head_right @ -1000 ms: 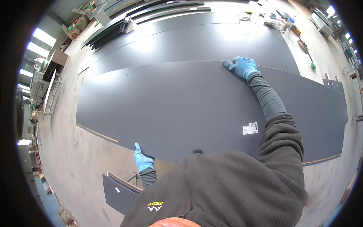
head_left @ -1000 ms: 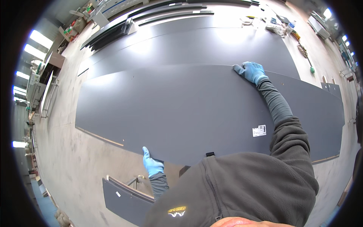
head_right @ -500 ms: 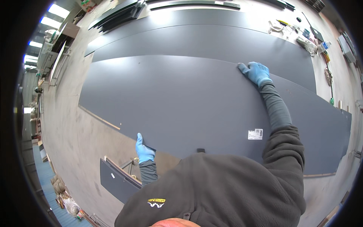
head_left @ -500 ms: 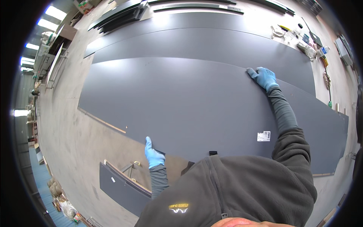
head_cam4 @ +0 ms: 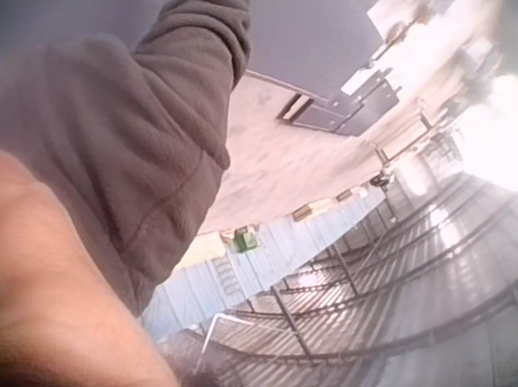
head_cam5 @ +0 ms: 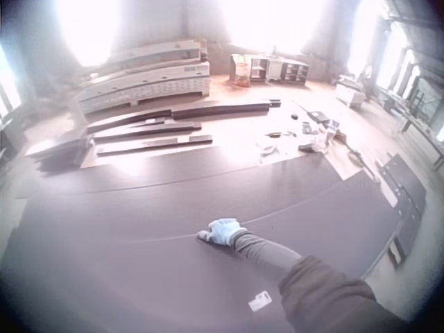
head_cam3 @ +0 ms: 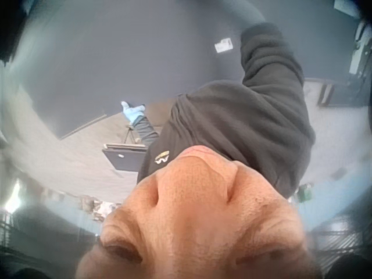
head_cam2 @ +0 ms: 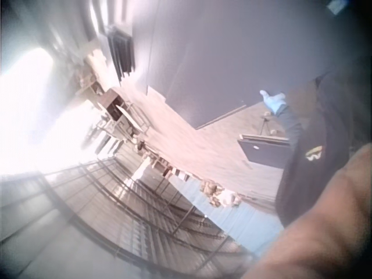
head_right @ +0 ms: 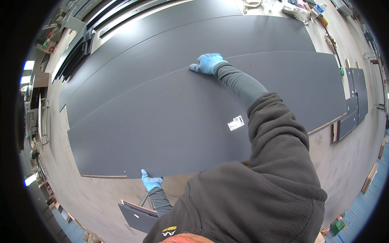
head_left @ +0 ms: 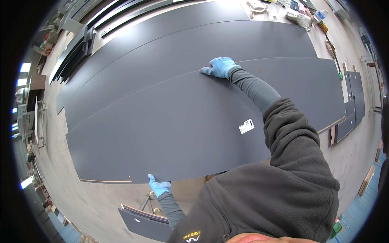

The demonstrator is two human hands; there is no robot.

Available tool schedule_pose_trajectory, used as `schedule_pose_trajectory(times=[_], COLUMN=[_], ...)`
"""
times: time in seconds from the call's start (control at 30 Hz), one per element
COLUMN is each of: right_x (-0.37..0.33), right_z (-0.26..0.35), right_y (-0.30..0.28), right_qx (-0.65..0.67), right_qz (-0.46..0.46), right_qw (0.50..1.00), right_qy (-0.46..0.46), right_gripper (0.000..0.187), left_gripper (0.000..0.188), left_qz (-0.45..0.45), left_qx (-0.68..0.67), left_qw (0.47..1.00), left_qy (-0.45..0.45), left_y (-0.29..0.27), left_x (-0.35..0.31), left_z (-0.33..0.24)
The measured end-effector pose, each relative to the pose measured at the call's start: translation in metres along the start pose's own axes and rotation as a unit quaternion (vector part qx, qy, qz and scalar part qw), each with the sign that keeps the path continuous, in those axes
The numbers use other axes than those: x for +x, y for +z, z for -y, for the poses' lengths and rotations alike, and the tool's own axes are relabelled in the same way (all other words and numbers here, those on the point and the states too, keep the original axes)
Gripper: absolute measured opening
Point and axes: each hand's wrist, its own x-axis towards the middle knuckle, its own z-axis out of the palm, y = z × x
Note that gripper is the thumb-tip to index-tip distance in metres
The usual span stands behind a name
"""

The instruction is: The person wipes a large dark panel with a cloth, then places it on a stack of similar panels on the floor. They measure the stacked panels with a tape measure, then pick up another panel, wipe it, and place it on the stack. The person repeats this process with additional panels.

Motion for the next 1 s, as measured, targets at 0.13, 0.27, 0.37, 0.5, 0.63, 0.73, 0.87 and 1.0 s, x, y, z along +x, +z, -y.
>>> schedule_pose_trajectory(times=[0.13,0.27,0.37,0.5,0.63,0.73,0.87,1.0], right_x=[0.008,0.016,0.024,0.020,-0.001,-0.013,-0.061,-0.097], right_z=[0.004,0.012,0.008,0.010,0.059,0.118,0.110,0.054], right_y=[-0.003,-0.005,0.000,-0.005,-0.063,-0.129,-0.099,-0.016], right_qx=[-0.016,-0.035,-0.030,-0.088,-0.166,0.082,0.067,0.191], right_qz=[0.042,0.032,0.031,-0.029,-0.384,-0.523,-0.391,-0.262], right_qw=[0.999,0.999,0.999,0.995,0.879,0.759,0.832,0.892], right_qy=[0.004,0.016,0.011,-0.047,-0.229,-0.379,-0.387,-0.316], right_gripper=[0.069,0.065,0.060,0.047,0.030,0.036,0.044,0.018], left_gripper=[0.056,0.056,0.056,0.055,0.057,0.056,0.054,0.064], left_qz=[-0.019,0.001,-0.008,-0.032,-0.017,-0.079,-0.129,-0.034], left_qx=[-0.015,-0.035,-0.024,-0.023,-0.019,0.001,0.009,0.089], left_qw=[1.000,0.999,0.999,0.998,0.997,0.996,0.991,0.995], left_qy=[-0.015,-0.034,-0.038,-0.047,-0.066,-0.042,-0.033,0.024], left_y=[-0.008,-0.011,-0.010,-0.009,-0.006,0.001,0.013,0.019], left_x=[0.017,0.026,0.030,0.032,0.032,0.029,0.027,0.033], left_z=[0.006,0.006,0.006,0.004,0.004,0.007,0.009,0.008])
